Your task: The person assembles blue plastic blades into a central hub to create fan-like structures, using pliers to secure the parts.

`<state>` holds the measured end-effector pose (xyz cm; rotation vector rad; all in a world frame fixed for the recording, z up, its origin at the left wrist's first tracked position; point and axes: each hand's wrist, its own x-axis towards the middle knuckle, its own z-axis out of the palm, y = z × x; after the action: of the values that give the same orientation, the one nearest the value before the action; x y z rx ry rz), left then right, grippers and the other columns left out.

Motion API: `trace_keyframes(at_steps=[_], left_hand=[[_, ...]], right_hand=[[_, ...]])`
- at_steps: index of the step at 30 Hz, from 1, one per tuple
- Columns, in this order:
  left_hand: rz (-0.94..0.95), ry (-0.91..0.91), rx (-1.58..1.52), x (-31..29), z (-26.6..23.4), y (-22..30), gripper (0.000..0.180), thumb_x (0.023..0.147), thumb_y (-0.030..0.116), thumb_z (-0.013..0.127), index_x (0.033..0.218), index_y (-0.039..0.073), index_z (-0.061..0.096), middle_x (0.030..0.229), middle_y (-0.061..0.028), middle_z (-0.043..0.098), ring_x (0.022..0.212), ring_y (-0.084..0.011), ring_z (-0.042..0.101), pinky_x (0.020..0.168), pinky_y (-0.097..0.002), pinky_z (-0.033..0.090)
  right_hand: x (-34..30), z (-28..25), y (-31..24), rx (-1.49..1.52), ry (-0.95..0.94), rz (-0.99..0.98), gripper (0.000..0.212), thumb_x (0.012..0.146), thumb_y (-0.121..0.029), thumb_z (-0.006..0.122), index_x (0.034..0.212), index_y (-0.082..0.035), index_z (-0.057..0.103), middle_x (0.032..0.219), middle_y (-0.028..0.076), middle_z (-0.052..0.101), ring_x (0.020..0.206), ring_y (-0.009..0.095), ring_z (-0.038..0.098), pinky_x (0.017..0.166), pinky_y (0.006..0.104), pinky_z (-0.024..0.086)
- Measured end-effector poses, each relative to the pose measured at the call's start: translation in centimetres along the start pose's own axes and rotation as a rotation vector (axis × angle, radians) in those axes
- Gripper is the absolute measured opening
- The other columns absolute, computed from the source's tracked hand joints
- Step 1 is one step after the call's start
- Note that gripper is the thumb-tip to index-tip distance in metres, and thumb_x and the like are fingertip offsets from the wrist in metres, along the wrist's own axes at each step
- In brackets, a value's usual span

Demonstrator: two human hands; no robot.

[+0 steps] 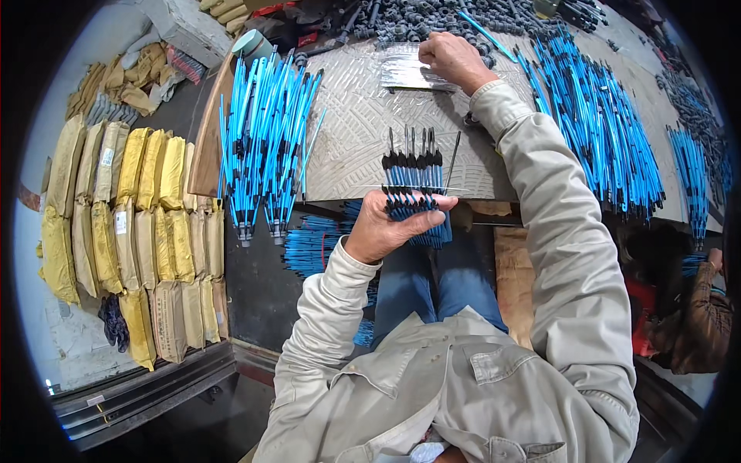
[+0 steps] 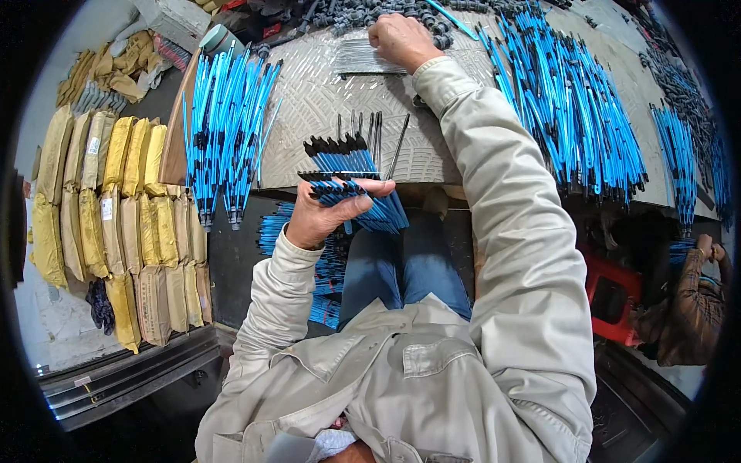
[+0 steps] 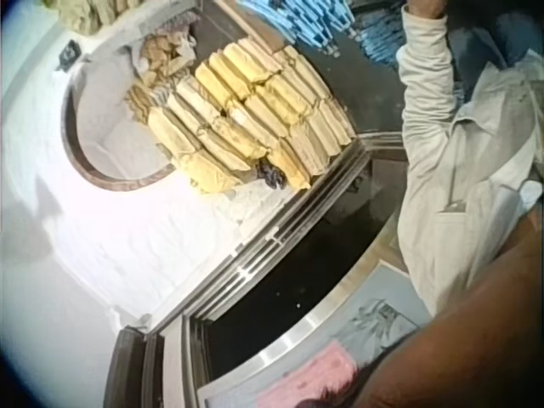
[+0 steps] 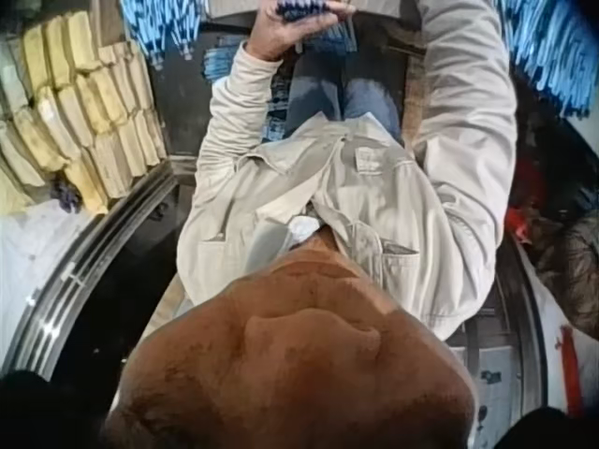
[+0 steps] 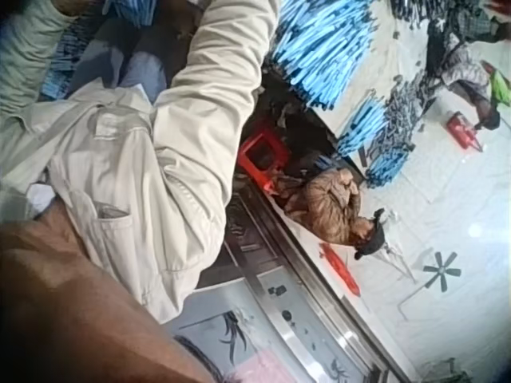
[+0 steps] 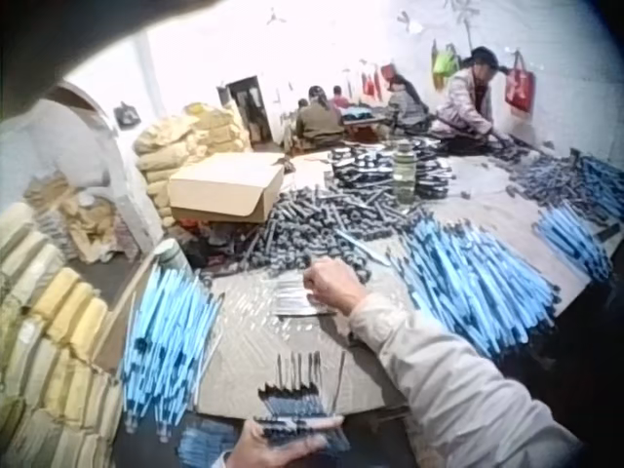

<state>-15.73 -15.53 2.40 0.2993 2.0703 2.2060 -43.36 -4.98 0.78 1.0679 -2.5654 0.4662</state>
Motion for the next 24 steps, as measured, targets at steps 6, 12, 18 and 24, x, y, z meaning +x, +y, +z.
trace_keyframes(at_steps=[6,12,18,24], left_hand=[[0.021,0.022,-0.035,0.3,-0.3,-0.2,0.018,0.079,0.005,0.067,0.095,-0.002,0.066,0.094,-0.009,0.067,0.087,-0.0121,0.062,0.079,-0.0249,0.048],[0.018,0.029,-0.192,0.0,-0.4,-0.2,0.014,0.081,0.006,0.065,0.091,-0.005,0.066,0.094,-0.0131,0.067,0.088,-0.0158,0.063,0.078,-0.026,0.05],[0.01,0.005,-0.072,0.2,-0.4,-0.7,0.021,0.082,0.013,0.065,0.091,-0.007,0.065,0.093,-0.0167,0.066,0.086,-0.0191,0.064,0.077,-0.0295,0.051],[0.005,0.01,-0.044,0.1,-0.4,-0.4,0.02,0.083,0.01,0.063,0.088,-0.009,0.064,0.093,-0.0179,0.066,0.086,-0.0182,0.064,0.075,-0.0273,0.052]], right_hand=[[-4.9,-6.4,-2.3,0.843,0.044,-0.045,0.01,0.086,-0.009,0.054,0.089,-0.002,0.06,0.086,0.005,0.06,0.071,0.016,0.06,0.065,0.0283,0.048],[-15.4,-13.2,-8.9,0.87,0.049,0.017,0.01,0.083,-0.003,0.059,0.093,-0.001,0.06,0.087,0.005,0.055,0.063,0.01,0.052,0.055,0.0207,0.042],[-16.8,-12.1,-10.0,0.512,0.349,-0.125,0.019,0.074,0.005,0.066,0.091,-0.004,0.065,0.079,0.005,0.049,0.057,0.01,0.048,0.05,0.0211,0.037],[-16.5,-12.0,-10.7,0.439,0.347,-0.086,0.023,0.073,0.004,0.067,0.094,-0.007,0.068,0.074,0.005,0.046,0.057,0.01,0.048,0.047,0.0214,0.037]])
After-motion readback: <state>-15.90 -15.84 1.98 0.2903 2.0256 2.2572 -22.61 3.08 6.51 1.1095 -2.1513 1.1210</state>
